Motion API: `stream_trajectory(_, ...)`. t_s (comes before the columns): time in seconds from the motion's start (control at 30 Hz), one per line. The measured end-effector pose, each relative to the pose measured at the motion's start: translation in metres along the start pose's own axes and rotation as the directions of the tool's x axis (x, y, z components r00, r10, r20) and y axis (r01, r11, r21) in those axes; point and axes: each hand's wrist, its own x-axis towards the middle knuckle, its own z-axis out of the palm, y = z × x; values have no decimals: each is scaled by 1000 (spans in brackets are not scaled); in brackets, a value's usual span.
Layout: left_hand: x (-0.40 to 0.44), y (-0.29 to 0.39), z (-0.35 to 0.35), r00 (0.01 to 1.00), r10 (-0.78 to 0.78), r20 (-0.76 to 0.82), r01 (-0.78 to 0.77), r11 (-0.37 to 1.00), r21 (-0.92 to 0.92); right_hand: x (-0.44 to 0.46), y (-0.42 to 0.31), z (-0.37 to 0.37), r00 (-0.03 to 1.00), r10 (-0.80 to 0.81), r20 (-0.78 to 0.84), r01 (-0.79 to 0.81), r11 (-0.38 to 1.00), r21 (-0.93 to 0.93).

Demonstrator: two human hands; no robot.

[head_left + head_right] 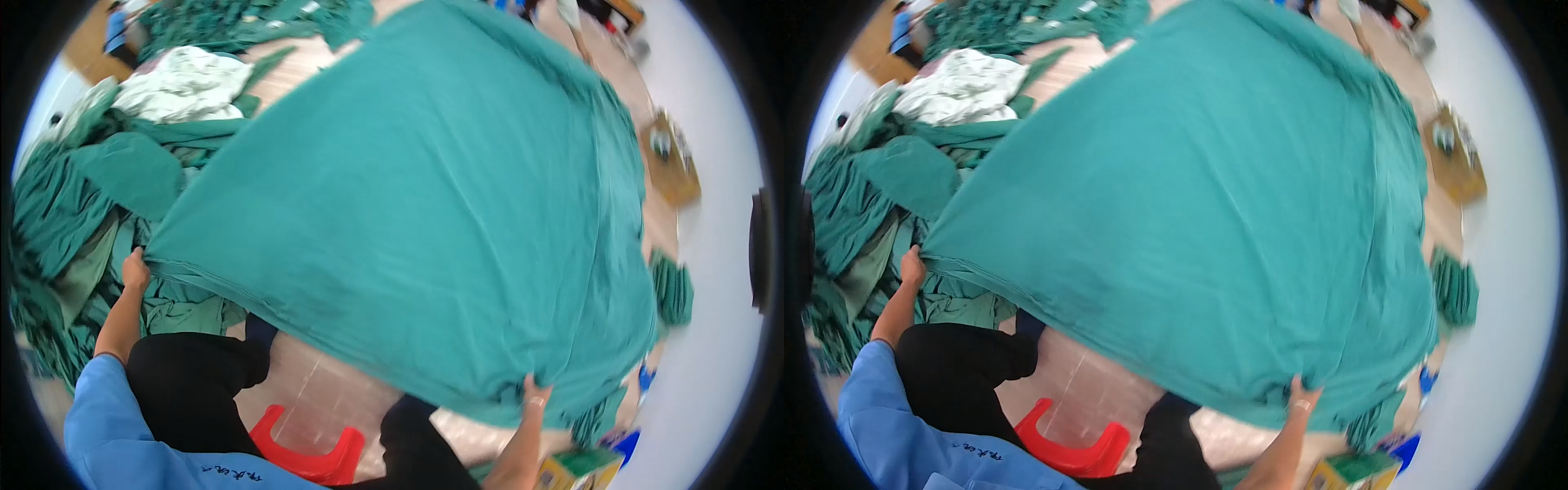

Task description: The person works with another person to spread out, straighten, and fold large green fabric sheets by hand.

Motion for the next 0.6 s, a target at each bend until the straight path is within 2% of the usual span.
stream_trajectory(0.03, -4, 9, -7, 1000, 2, -10, -3, 1000, -21, -4, 10, 6, 996, 59, -73, -66, 992, -106)
stream_trajectory(0.07, -6, 9, -7, 1000, -18, -18, 18, 999, -29, -11, 1, 12, 937, 279, -209, -315, 935, -164)
stream_trajectory(0.1, -4, 11, -7, 999, -27, -21, 26, 999, -34, -12, -3, 12, 931, 247, -267, -328, 888, -321)
stream_trajectory(0.17, 0, 11, -6, 997, -73, -29, 71, 996, -55, -17, -20, -14, 992, 13, -123, -93, 735, -671)
stream_trajectory(0.2, 0, 11, -7, 995, -98, -27, 96, 994, -57, -12, -18, -36, 992, -85, -88, 1, 724, -690)
stream_trajectory(0.23, 1, 13, -8, 993, -118, -31, 116, 991, -69, -6, -27, -71, 996, 16, -88, -71, 741, -668)
stream_trajectory(0.27, 2, 14, -8, 992, -125, -10, 125, 991, -58, 0, -12, -111, 987, 3, -160, -73, 899, -432)
stream_trajectory(0.3, 2, 13, -6, 991, -130, 12, 130, 990, -46, 7, -8, -144, 975, -23, -222, -67, 920, -387)
stream_trajectory(0.33, 6, -1, 18, 996, -92, -18, 92, 995, -33, 14, -13, -176, 961, -84, -264, -65, 858, -510)
stream_trajectory(0.4, -1, -6, 31, 994, -112, 18, 112, 992, -50, 26, -25, -220, 942, -192, -277, -74, 685, -725)
stream_trajectory(0.5, -10, -18, 54, 985, -152, 82, 159, 983, -90, 47, -41, -254, 940, -299, -165, -29, 411, -911)
stream_trajectory(0.57, -21, -10, 55, 970, -191, 149, 210, 969, -129, 52, -50, -263, 892, -451, -32, 90, 247, -965)
stream_trajectory(0.6, -27, 1, 51, 960, -223, 170, 249, 956, -154, 61, -59, -260, 685, -713, -148, 151, 338, -929)
